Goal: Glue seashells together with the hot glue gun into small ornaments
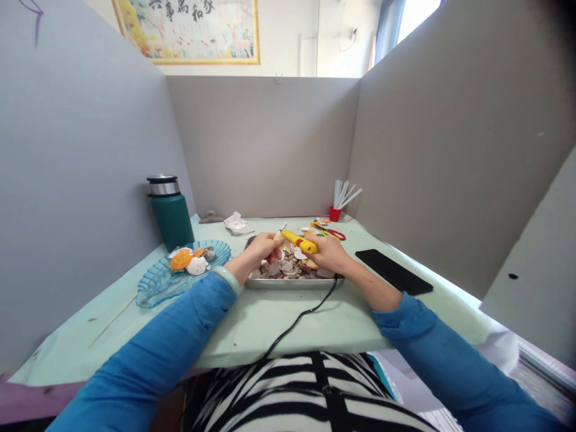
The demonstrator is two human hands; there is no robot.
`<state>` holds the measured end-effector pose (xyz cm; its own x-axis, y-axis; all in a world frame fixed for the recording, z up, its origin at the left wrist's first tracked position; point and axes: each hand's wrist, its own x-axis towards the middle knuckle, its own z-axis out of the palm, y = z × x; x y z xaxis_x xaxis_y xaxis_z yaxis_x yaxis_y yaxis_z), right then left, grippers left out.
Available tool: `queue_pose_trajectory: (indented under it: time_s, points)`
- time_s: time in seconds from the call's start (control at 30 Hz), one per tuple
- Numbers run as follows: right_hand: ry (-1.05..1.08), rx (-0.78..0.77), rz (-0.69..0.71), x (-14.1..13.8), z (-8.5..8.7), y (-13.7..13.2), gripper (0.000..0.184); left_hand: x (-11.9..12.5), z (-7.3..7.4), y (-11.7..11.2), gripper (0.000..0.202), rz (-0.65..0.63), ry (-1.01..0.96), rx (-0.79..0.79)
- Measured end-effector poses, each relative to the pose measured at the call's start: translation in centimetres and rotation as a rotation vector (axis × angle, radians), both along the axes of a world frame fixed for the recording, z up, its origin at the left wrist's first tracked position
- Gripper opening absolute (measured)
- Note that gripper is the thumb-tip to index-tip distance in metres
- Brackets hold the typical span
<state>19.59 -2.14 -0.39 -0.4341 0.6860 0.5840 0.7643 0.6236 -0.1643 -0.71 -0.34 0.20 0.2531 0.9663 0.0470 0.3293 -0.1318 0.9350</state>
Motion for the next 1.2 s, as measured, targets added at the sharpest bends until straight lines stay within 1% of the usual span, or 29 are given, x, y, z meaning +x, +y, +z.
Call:
queue_pose_trajectory:
  time_s: [0.2, 0.43, 0.63, 0.97, 1.2]
  points:
    - [0.004, 0.0, -0.02, 0.05, -0.05, 0.02, 0.017, -0.03, -0.03, 0.14, 0.017, 0.029, -0.013, 0.005]
    - [0.003, -0.003, -0.022, 0.02, -0.08, 0.07, 0.017, 0.06, 0.04, 0.01, 0.016, 0.029, -0.019, -0.003]
    - [0.005, -0.001, -0.01, 0.05, -0.08, 0.1, 0.019, -0.01, 0.02, 0.01, 0.017, 0.008, 0.008, 0.001]
    - [0.0, -0.011, -0.003, 0.07, -0.09, 0.1, 0.018, 0.06, 0.12, -0.42, 0.02, 0.01, 0.058, 0.025]
    - [-0.001, -0.007, 0.012, 0.03, -0.01, -0.03, 0.017, 0.19, 0.41, -0.76, 0.017, 0.006, 0.089, 0.037]
